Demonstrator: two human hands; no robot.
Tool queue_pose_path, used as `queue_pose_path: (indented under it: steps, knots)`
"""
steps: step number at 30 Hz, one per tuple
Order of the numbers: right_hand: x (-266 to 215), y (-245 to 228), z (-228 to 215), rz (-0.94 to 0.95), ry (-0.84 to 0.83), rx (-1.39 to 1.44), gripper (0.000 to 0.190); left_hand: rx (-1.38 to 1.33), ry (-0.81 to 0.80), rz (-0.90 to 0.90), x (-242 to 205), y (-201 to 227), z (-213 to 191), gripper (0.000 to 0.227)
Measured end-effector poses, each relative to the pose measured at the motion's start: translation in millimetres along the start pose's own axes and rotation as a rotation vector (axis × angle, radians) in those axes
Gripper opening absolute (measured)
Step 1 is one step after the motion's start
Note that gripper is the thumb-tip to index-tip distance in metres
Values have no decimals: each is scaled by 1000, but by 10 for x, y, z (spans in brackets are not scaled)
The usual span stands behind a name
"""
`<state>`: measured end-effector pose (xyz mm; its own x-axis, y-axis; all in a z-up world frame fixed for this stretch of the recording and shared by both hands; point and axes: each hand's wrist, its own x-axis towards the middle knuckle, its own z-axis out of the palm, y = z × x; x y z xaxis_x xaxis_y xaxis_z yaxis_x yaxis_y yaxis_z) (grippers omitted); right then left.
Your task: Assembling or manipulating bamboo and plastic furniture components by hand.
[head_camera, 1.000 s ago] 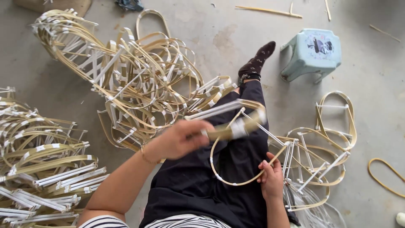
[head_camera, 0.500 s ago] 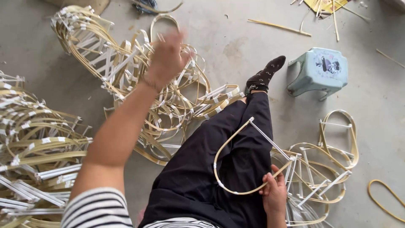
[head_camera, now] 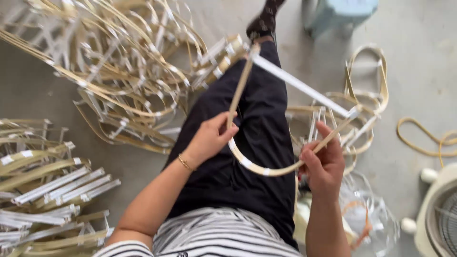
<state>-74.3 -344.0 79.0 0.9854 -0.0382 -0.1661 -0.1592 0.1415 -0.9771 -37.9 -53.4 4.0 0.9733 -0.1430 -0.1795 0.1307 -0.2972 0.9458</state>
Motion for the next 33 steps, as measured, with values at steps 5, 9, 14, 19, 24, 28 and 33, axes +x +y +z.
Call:
queue_pose_path:
  steps: [5,9,14,19,24,28,33]
  knots:
    - [-264,-305,170,-121,-21,-84,64,-251,-100,-290,-110,193,38,38]
    - [-417,-429,235,-209,-163,-172,71,-441,-142,-309,-151,150,83,40]
    - [-475,-462,296,-281,-252,-180,72,-540,-174,-317,-211,51,118,40]
    - [-462,-278,303,-275,-185,-174,73,-675,-144,-391,-233,191,169,51]
    - [-511,138,239,-355,-110,-98,64,-643,-288,-480,-284,252,491,53]
    - [-431,463,-167,-376,-195,-332,57,-658,-261,-512,-219,-111,561,51]
    - [-440,2004,-1901,88,439,-483,18,-592,-231,-763,63,296,865,49]
